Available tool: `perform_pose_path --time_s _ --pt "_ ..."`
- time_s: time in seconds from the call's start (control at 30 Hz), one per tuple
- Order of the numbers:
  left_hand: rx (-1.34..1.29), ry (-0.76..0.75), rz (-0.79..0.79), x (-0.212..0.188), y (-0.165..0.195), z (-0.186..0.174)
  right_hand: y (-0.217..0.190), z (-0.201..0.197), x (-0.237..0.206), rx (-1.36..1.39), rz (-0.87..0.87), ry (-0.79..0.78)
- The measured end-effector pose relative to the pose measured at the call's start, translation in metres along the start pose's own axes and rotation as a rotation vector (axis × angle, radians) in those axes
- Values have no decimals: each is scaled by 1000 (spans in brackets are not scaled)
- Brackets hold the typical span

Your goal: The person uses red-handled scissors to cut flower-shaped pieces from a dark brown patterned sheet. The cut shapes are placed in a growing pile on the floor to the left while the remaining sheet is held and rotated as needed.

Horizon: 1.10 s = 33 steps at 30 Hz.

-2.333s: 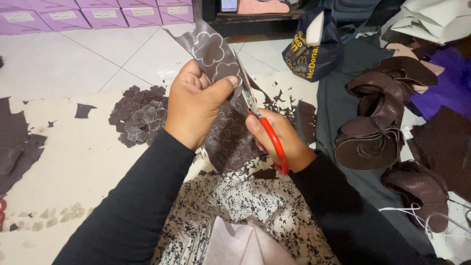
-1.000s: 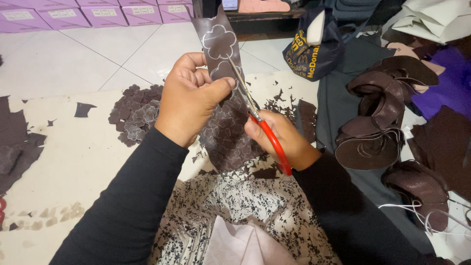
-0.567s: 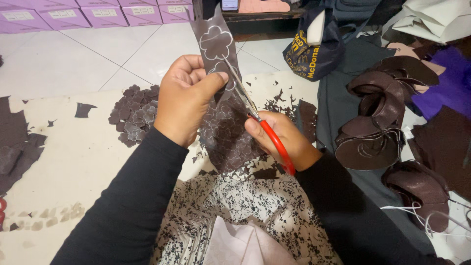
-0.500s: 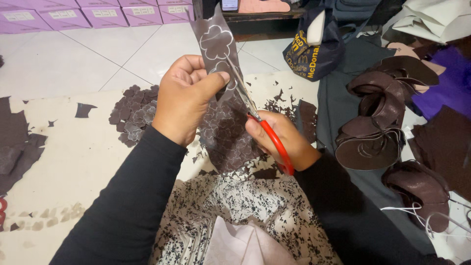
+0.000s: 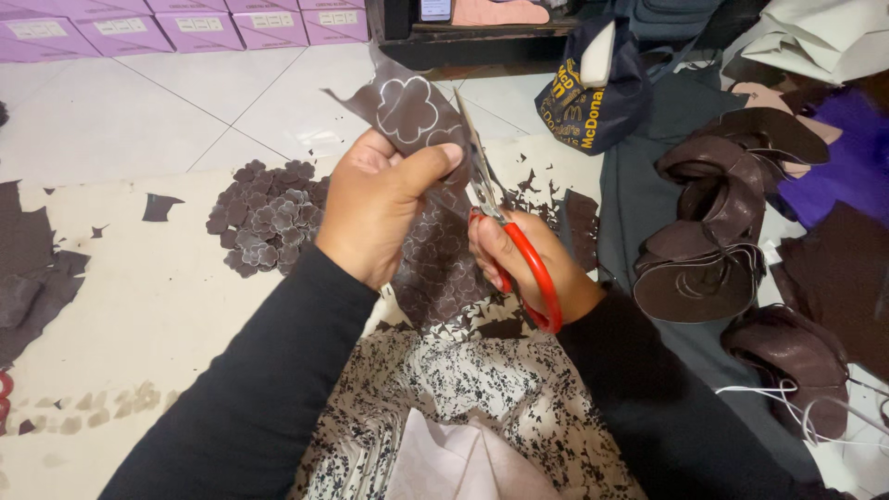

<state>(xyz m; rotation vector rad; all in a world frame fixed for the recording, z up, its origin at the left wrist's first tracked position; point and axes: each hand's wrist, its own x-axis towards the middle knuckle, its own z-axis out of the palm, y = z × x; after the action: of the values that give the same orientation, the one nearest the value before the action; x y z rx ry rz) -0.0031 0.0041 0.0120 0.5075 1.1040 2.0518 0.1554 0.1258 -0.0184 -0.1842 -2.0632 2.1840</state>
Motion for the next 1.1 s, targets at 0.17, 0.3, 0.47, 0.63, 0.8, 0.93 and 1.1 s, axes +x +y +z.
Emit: perform_pose_path --time_s 0.17,0.3,0.47,0.63,0.8,0.93,1.1 --pt "-45 74 17 -4 -7 9 -2 3 1 -52 -53 -15" --pt "-39 37 76 -5 -6 8 -7 2 -2 -39 -101 -89" --pt "21 -1 111 -5 -5 3 -9 2 -3 -9 -65 -94" --pt "54 -35 101 -3 -7 0 -11 -1 -5 4 -20 -103" --pt "26 -65 56 -2 -4 -2 -15 -3 -8 -30 48 -116" --pt "85 -23 3 -1 -2 -1 -13 -4 -5 -90 31 -91" --pt "111 1 -5 -5 -1 4 -3 -1 -1 -99 8 30"
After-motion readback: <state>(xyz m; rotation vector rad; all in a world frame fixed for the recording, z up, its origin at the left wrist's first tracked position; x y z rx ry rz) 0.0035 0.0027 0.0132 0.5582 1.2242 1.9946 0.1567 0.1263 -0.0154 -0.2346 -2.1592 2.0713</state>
